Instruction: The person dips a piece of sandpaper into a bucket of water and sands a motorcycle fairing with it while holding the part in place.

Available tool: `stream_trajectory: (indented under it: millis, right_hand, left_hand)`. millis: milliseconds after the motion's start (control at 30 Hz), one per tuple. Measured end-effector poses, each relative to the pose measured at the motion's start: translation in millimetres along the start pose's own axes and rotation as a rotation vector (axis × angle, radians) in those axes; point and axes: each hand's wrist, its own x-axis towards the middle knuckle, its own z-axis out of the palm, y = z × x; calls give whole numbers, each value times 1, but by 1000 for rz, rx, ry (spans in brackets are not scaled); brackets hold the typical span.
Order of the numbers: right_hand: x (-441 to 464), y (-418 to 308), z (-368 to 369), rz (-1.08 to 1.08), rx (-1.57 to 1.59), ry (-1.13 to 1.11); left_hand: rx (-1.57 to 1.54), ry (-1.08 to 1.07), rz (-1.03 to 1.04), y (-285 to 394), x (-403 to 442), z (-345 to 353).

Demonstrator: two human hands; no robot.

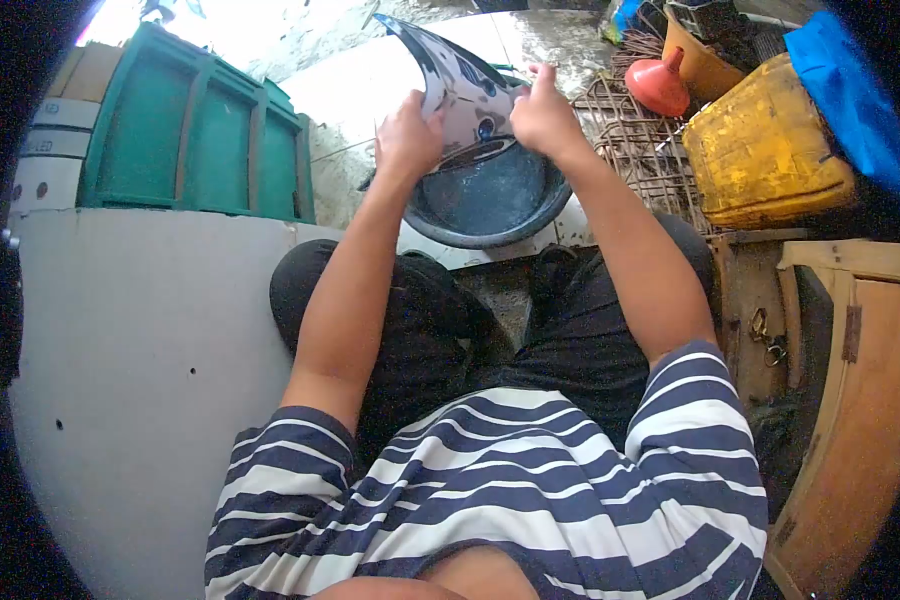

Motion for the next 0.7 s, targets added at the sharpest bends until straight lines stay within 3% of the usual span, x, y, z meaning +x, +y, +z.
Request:
stream_trajectory:
  millis: [133,233,300,433,600,667,700]
  right_hand:
    - [17,13,5,59,85,68]
    - [21,5,8,107,99,108]
    - [6,-19,-6,305,463,0]
    - [1,-30,-18,219,625,15]
    - [1,-27,-24,214,571,-16]
    - [-3,-21,-19,238,459,-46]
    - [-4,-19,-16,224,380,-66]
  left_hand:
    - [-79,64,-15,-21,6,20]
    - [-52,-6,-44,-28,9,18]
    - [-147,-56,-134,-38,13,16]
    - [-316,-31,-223,-43,14,5]
    - [-648,-131,-242,-45,13,20]
    - [-790,-132,-241,-67,16,56]
    - [-684,-103,-218,-83,23,77]
